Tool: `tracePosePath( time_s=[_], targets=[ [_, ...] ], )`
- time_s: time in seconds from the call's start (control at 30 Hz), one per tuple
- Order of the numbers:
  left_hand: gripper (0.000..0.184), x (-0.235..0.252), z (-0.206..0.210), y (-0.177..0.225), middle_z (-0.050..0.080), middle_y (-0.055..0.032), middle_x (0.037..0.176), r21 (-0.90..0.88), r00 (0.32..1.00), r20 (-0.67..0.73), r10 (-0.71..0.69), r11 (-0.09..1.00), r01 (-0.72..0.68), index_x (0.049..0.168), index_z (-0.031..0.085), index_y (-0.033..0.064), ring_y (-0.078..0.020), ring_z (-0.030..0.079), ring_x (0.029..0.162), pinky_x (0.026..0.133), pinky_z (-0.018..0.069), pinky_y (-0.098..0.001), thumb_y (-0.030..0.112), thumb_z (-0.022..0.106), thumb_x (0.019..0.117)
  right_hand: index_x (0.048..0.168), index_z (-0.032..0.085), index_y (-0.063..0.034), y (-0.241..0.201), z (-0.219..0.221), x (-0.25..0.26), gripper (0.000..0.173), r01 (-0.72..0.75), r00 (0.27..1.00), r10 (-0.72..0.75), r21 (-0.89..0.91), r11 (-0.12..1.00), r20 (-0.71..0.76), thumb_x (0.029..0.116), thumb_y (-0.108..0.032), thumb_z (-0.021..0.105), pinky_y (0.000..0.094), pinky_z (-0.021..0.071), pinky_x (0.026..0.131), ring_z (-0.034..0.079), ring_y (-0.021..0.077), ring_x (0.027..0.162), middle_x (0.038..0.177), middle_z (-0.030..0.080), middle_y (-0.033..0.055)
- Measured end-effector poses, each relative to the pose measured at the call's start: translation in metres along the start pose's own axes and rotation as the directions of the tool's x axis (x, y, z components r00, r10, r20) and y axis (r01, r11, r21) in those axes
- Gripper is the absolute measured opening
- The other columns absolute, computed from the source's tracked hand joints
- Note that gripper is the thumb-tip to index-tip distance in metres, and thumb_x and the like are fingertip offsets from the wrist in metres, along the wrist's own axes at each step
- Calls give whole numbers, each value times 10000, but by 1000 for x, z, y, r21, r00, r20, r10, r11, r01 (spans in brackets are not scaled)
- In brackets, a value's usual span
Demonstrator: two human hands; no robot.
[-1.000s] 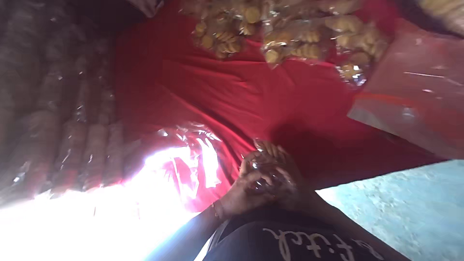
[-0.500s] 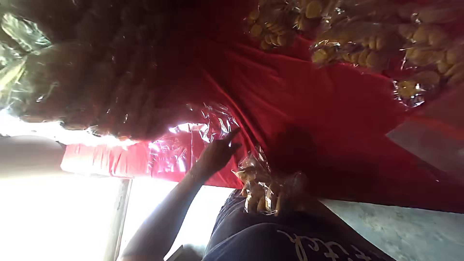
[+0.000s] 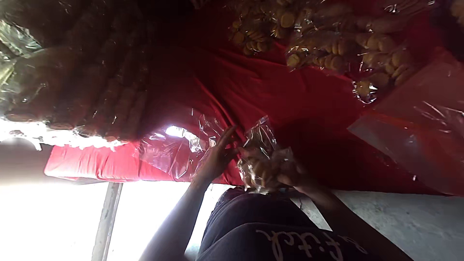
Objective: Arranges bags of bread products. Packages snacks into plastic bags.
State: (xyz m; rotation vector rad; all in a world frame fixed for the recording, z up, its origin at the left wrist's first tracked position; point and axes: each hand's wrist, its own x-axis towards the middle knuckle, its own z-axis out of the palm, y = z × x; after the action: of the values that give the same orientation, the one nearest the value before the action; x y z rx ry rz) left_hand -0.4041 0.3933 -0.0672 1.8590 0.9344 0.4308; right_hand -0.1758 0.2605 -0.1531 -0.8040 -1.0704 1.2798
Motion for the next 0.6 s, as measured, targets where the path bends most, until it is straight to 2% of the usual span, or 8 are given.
tracePosePath(
  time_s=[0.03,0.1,0.13,0.2,0.3,0.4,0.5,0.6],
  targets=[
    [498,12,9,-5,568,-197,1400,-30,999,33,22,999,-21,1489,436,-30,-168,623,1204,1012,520,-316,98,544,1020,1254,602,-51,-1,-2,9,548,102,994,-110,-219,971,-25,820,-334,780,251,500,1025,565,28,1213,1304,616,14],
    [344,22,27,-25,624,-224,1315,55,996,-28,86,995,-85,1319,587,-84,-212,623,1214,1049,494,-336,21,541,995,1152,621,-44,9,-8,21,511,205,972,-237,-517,831,5,776,-349,786,332,394,1135,433,211,1401,1446,490,238],
    [332,21,33,-35,629,-231,1315,127,993,-66,100,988,-91,1288,620,-79,-253,611,1238,1069,474,-371,10,550,976,1171,613,-58,17,-12,20,548,200,972,-235,-599,776,20,761,-375,788,363,383,1147,408,283,1427,1469,448,297],
    [406,17,37,-46,622,-229,1352,273,997,-70,36,962,-16,1360,576,-61,-344,574,1298,1130,395,-510,74,583,977,1374,553,-57,21,-17,14,790,129,989,-143,-670,731,35,704,-381,819,412,369,1159,352,375,1462,1539,332,361],
    [580,14,32,-55,645,-219,1328,347,999,3,46,937,-44,1449,488,-52,-398,574,1283,1137,358,-575,122,678,928,1555,389,-63,14,-16,9,1104,41,998,11,-730,682,66,637,-465,851,469,320,1191,269,429,1503,1606,217,358],
    [427,28,29,-58,675,-211,1269,249,984,97,147,954,-167,1323,632,-33,-341,628,1209,1088,439,-494,133,684,933,1558,385,-71,7,-17,16,1200,36,992,73,-782,622,104,572,-558,865,504,331,1176,266,460,1498,1615,194,359],
    [310,39,40,-62,700,-173,1158,12,975,126,184,982,-187,1192,682,-46,-194,659,1087,1004,500,-352,144,672,948,1485,489,-130,7,-19,22,1110,61,987,77,-780,623,139,525,-481,923,517,310,1192,240,470,1503,1607,192,368],
    [263,47,40,-60,704,-141,1115,-106,966,159,203,976,-188,1146,699,-59,-128,639,1069,1002,480,-289,50,670,908,1321,583,-125,5,-17,25,841,94,987,45,-788,609,153,612,-457,890,469,337,1180,288,436,1493,1591,224,373]
  ],
)
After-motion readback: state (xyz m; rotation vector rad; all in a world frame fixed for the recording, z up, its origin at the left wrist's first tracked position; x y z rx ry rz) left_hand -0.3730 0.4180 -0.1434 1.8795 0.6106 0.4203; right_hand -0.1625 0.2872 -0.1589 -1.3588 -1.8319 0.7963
